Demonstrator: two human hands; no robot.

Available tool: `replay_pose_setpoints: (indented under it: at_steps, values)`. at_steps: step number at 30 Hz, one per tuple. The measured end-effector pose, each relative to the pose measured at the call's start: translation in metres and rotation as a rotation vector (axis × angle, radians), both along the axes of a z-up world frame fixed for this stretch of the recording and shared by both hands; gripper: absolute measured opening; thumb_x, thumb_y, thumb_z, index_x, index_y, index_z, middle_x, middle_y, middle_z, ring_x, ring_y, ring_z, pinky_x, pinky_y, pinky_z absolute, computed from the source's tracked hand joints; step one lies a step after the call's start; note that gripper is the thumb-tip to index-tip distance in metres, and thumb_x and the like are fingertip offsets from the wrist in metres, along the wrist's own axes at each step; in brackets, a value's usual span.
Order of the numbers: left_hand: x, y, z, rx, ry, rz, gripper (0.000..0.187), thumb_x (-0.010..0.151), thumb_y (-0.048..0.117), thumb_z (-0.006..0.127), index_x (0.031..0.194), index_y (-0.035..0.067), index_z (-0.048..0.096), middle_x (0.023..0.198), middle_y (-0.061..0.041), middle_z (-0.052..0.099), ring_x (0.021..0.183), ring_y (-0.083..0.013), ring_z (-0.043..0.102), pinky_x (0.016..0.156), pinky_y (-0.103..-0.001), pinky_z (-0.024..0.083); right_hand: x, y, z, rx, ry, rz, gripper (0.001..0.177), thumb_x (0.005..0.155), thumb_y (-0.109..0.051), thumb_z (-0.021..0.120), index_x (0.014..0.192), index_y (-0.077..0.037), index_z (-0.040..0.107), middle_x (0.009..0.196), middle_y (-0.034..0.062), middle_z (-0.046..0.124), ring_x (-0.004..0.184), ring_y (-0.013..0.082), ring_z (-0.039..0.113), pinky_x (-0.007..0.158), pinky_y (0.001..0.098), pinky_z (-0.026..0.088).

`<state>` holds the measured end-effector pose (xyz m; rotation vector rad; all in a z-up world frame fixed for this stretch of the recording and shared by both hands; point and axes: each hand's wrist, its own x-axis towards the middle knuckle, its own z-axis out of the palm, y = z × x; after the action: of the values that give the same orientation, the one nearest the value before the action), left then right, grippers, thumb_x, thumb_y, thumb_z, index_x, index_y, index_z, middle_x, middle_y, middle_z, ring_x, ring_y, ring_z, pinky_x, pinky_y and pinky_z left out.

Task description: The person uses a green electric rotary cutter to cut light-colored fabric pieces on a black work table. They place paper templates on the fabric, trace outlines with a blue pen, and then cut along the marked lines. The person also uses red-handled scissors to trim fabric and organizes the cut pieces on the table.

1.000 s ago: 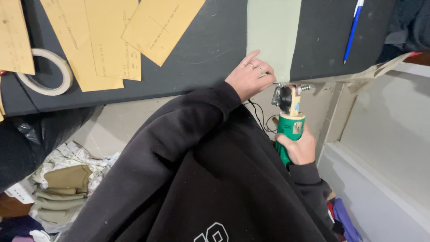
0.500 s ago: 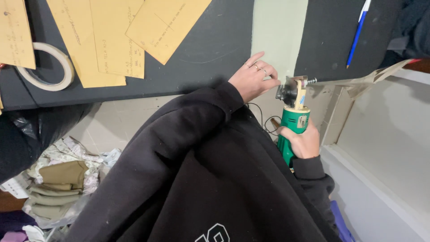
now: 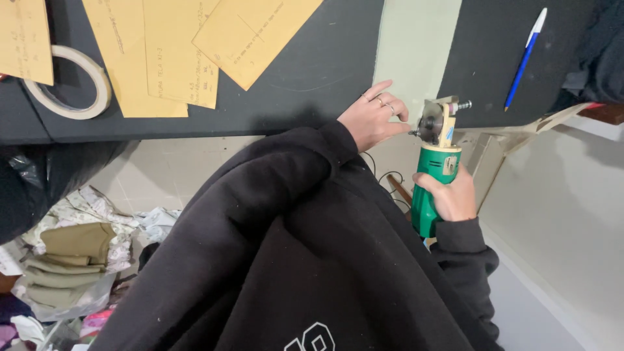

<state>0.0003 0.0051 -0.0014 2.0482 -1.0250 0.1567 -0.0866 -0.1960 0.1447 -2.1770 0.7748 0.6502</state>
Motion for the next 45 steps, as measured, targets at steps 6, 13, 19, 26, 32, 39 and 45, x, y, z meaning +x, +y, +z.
replay_pose_setpoints:
  at_steps: [6,13,19,26,32,39,45]
  values:
    - [0.002,0.003,0.004,-0.066,0.024,0.0,0.028,0.084,0.011,0.067,0.108,0.022,0.075,0.111,0.005,0.059,0.11,-0.018,0.059,0.123,-0.051,0.033,0.019,0.003,0.001,0.117,0.011,-0.11,0.037,0.076,-0.011,0.079,0.107,0.002,0.061,0.088,0.0112,0.072,0.072,0.0204,0.073,0.068,0.0344,0.059]
    - [0.004,0.006,0.005,-0.117,0.061,-0.012,0.026,0.082,0.012,0.068,0.106,0.02,0.075,0.107,0.004,0.059,0.11,-0.0185,0.059,0.123,-0.052,0.033,0.043,0.008,0.0,0.185,-0.032,-0.145,0.035,0.077,-0.006,0.077,0.107,0.002,0.061,0.087,0.0109,0.071,0.07,0.0215,0.073,0.064,0.0352,0.059]
    - [0.006,0.007,0.006,-0.101,0.054,-0.012,0.027,0.08,0.013,0.068,0.105,0.021,0.075,0.105,0.004,0.059,0.11,-0.0195,0.059,0.122,-0.051,0.034,0.063,0.008,-0.001,0.18,-0.023,-0.116,0.03,0.079,-0.005,0.075,0.104,0.003,0.062,0.085,0.0115,0.071,0.068,0.022,0.073,0.062,0.0358,0.059]
    - [0.005,0.006,0.004,-0.091,0.062,-0.005,0.025,0.083,0.014,0.068,0.104,0.023,0.075,0.104,0.005,0.059,0.109,-0.0191,0.059,0.123,-0.05,0.034,0.086,0.008,-0.002,0.222,-0.046,-0.105,0.028,0.081,-0.005,0.073,0.106,0.002,0.061,0.086,0.0121,0.071,0.066,0.0223,0.073,0.06,0.0355,0.059]
    - [0.007,0.009,0.011,-0.091,0.088,-0.018,0.026,0.08,0.012,0.068,0.103,0.022,0.076,0.103,0.005,0.059,0.107,-0.0192,0.059,0.122,-0.049,0.033,0.107,0.007,-0.004,0.245,-0.055,-0.111,0.027,0.084,-0.006,0.074,0.106,0.003,0.063,0.086,0.0121,0.07,0.065,0.0227,0.072,0.058,0.0354,0.058]
    - [0.007,0.01,0.001,-0.095,0.084,-0.033,0.027,0.078,0.008,0.069,0.102,0.019,0.075,0.105,0.005,0.062,0.105,-0.0189,0.062,0.122,-0.049,0.036,0.13,0.013,0.003,0.223,-0.069,-0.066,0.027,0.085,-0.008,0.074,0.107,0.003,0.064,0.086,0.0122,0.071,0.066,0.0222,0.071,0.058,0.0352,0.058]
    - [-0.003,0.012,-0.013,-0.105,-0.04,-0.006,0.025,0.086,0.01,0.064,0.11,0.01,0.071,0.129,-0.002,0.066,0.119,-0.0172,0.064,0.118,-0.043,0.042,0.148,0.004,-0.004,0.244,-0.068,-0.046,0.026,0.086,-0.011,0.075,0.106,0.002,0.064,0.087,0.0108,0.07,0.066,0.022,0.072,0.058,0.036,0.058]
